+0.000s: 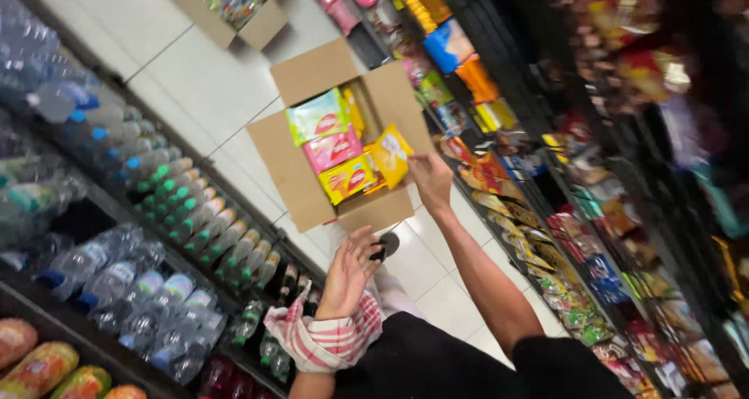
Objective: Cleaning, scanning, and stocking snack packages onto grocery store shelves.
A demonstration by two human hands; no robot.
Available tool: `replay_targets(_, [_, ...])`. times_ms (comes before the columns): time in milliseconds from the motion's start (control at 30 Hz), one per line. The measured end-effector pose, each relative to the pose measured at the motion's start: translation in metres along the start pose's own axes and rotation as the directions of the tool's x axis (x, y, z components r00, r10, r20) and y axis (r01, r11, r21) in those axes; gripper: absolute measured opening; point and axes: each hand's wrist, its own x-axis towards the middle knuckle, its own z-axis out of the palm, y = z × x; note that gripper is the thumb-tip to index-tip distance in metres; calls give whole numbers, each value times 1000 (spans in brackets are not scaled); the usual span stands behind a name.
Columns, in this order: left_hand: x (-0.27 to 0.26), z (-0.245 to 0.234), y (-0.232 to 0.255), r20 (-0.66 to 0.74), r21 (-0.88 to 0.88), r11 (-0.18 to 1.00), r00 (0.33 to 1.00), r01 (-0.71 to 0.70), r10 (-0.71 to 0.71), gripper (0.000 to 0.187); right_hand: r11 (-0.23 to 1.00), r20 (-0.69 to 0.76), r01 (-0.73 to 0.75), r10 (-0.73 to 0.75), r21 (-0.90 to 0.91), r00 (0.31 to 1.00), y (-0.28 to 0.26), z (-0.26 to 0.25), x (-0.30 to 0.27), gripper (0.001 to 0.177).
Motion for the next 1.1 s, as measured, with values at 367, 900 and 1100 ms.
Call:
replay_targets(367, [-5, 82, -70, 176, 206, 923, 915, 326, -363, 62, 679, -152, -84, 280, 729, 948, -31, -202, -171, 12])
replay_targets(900, [-72, 119, -172, 480, 185, 646, 506, 740, -717, 61, 879, -446, 79, 160, 470, 880, -107, -298, -346, 32])
replay_targets(1100, [-79, 194, -184, 539, 66, 821, 672, 567, -507, 59, 944, -637, -51, 260, 327, 726, -106, -250, -412, 22])
